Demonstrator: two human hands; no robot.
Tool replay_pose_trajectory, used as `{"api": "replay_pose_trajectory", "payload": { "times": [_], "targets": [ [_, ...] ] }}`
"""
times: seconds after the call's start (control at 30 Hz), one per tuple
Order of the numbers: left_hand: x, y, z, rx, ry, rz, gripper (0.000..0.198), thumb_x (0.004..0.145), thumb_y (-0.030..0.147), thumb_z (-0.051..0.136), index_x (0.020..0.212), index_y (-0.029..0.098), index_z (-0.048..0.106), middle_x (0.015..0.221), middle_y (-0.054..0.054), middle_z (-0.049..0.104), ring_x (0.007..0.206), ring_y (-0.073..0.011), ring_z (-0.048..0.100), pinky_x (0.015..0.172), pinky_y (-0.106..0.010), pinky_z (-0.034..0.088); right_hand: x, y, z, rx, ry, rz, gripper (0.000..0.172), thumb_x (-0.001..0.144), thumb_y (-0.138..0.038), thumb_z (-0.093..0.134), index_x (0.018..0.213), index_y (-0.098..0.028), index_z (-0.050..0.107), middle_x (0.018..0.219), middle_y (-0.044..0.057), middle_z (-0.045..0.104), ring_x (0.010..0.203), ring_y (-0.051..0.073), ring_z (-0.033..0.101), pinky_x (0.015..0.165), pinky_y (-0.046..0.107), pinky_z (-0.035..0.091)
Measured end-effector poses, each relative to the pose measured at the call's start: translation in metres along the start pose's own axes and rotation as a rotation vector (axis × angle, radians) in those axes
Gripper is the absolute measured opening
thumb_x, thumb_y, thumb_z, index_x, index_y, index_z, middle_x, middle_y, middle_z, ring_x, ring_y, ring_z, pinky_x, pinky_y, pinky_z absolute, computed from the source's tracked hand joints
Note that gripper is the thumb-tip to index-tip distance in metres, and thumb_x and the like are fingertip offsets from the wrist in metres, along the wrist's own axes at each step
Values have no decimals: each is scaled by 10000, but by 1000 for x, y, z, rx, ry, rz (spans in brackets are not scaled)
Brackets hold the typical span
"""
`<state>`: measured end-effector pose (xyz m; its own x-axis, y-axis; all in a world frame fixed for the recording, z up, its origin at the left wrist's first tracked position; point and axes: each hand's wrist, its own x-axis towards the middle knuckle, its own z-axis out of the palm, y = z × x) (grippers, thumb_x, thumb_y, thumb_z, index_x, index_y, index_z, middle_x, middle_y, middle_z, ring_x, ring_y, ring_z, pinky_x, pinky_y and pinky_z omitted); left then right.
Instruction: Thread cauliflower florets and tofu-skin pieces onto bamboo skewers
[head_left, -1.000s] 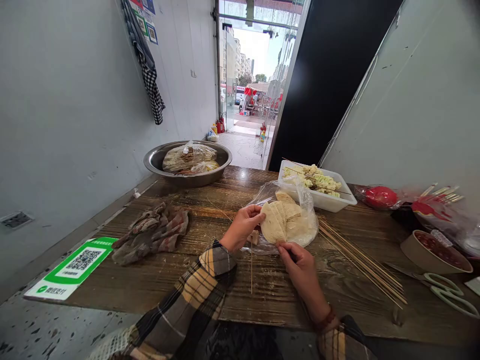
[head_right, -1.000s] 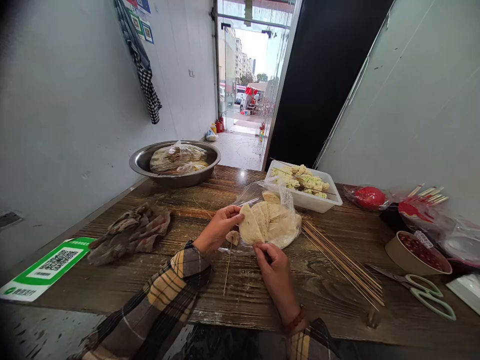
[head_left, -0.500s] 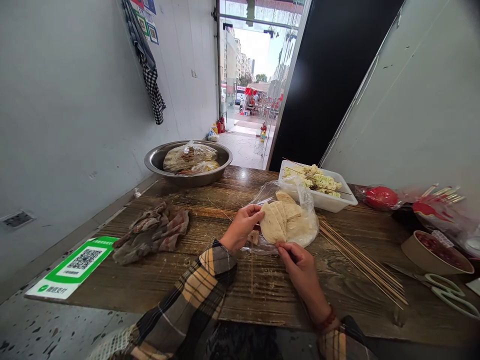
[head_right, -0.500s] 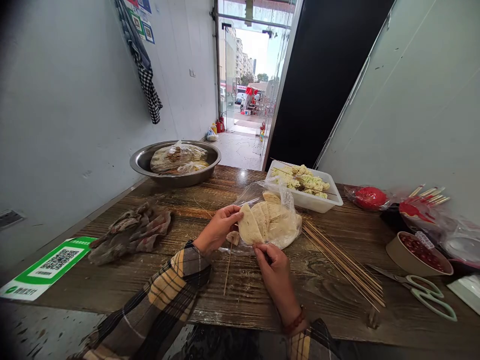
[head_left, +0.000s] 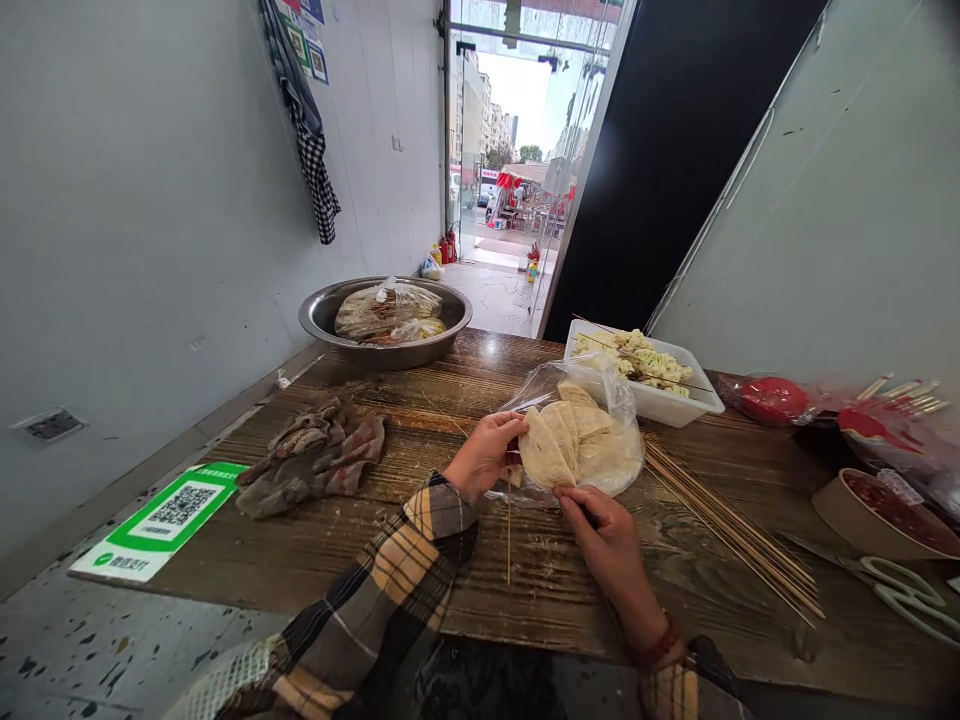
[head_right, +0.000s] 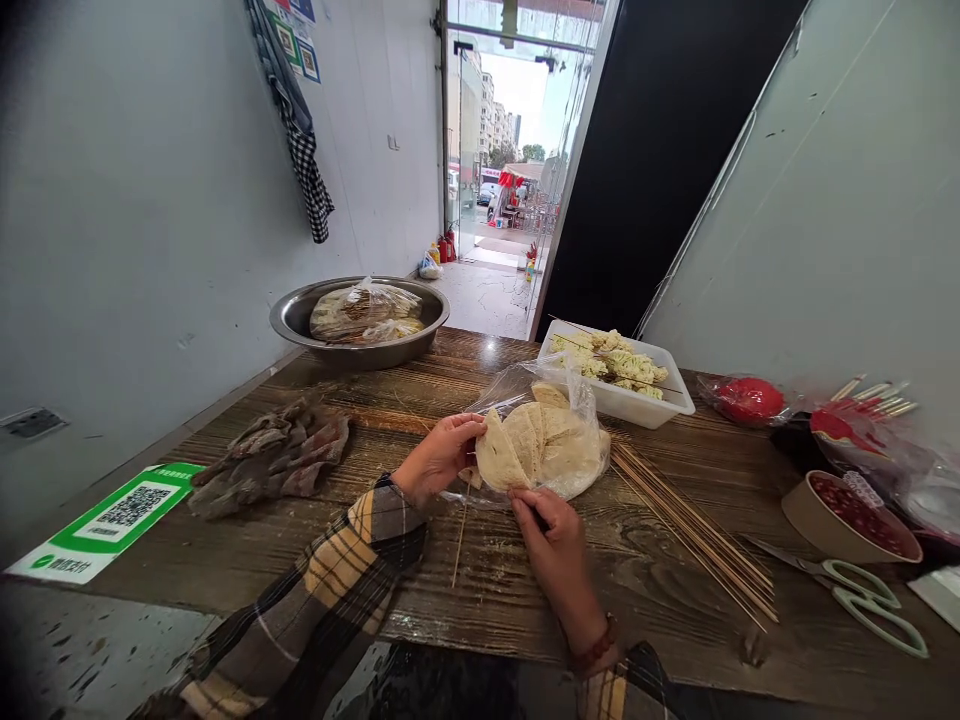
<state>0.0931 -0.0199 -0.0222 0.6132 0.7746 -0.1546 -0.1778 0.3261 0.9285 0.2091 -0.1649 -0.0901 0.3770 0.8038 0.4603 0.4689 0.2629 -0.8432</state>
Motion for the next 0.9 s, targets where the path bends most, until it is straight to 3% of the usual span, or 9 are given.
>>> {"api": "replay_pose_trajectory", "payload": {
  "times": [0.67, 0.9],
  "targets": [
    [-1, -4, 0, 30, -18, 23, 278, 565, 309, 752, 699, 144, 572, 601, 23, 544, 492, -81, 493, 466, -212, 403, 7, -3, 4, -15, 8, 27, 207, 878, -326, 546, 857, -207, 714, 867, 48, 721, 827, 195, 649, 789, 315, 490],
    [1, -9, 3, -4, -51, 60, 268, 591, 313, 748, 726, 131, 605, 596, 28, 548, 483, -74, 479, 460, -205, 381, 13, -8, 6, -20, 36, 69, 243, 865, -373, 557, 792, -193, 703, 762, 23, 690, 719, 173, 607, 689, 284, 473]
  ]
}}
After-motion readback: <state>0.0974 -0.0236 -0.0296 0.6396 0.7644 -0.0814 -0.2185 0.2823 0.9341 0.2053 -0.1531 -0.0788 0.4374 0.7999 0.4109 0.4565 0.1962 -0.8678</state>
